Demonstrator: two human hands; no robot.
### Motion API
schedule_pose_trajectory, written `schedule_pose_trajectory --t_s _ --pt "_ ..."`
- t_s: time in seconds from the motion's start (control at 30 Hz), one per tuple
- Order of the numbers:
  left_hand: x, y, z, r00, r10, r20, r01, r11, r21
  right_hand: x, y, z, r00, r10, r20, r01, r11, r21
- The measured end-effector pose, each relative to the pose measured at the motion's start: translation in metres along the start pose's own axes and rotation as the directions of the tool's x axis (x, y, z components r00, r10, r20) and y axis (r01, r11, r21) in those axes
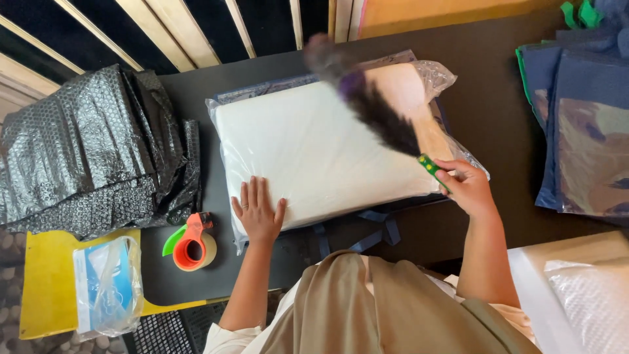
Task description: The person dusts a blue reusable tote bag with a feather duster, places a bubble-wrapped pillow inside, folds the bag over the pillow, and secures it with a branded label. The person then dusts the exterior of the packed bag.
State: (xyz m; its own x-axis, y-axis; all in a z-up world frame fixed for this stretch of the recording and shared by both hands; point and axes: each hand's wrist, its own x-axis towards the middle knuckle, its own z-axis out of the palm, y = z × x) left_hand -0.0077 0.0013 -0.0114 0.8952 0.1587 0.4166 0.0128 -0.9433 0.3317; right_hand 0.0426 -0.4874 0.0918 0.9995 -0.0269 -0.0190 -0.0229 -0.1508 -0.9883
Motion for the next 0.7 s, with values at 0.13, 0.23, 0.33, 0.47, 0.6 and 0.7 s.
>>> schedule_pose_trajectory --t_s 0.13,0.23,0.33,0.47,0.6,0.7 --pt "-0.001 -0.005 0.007 0.999 0.019 -0.036 -0.019 1.000 -0.003 -0.010 -0.014 0.008 0.983 0.013 0.185 -0.016 1.000 0.011" --pt "-0.001 -0.009 0.013 0.999 0.021 -0.041 -0.020 0.999 0.033 -0.003 -0.006 0.011 0.968 0.048 0.248 -0.040 0.999 -0.036" --pt "0.001 -0.001 0.002 0.999 0.019 -0.035 -0.018 1.000 0.020 0.004 -0.001 0.016 0.998 0.000 0.055 0.004 0.998 -0.058" --pt "0.000 -0.002 0.002 1.000 0.008 -0.025 -0.008 1.000 0.007 0.003 -0.007 0.026 0.992 -0.058 -0.108 0.057 0.998 -0.006" --pt "0.001 0.001 0.000 0.999 0.012 -0.030 -0.012 1.000 0.000 -0.007 0.002 0.025 0.995 -0.007 0.096 0.001 0.999 0.053" --pt "-0.003 -0.015 0.023 0.999 0.010 -0.045 -0.009 1.000 0.016 -0.011 -0.002 0.027 0.967 0.016 0.254 -0.021 1.000 0.016"
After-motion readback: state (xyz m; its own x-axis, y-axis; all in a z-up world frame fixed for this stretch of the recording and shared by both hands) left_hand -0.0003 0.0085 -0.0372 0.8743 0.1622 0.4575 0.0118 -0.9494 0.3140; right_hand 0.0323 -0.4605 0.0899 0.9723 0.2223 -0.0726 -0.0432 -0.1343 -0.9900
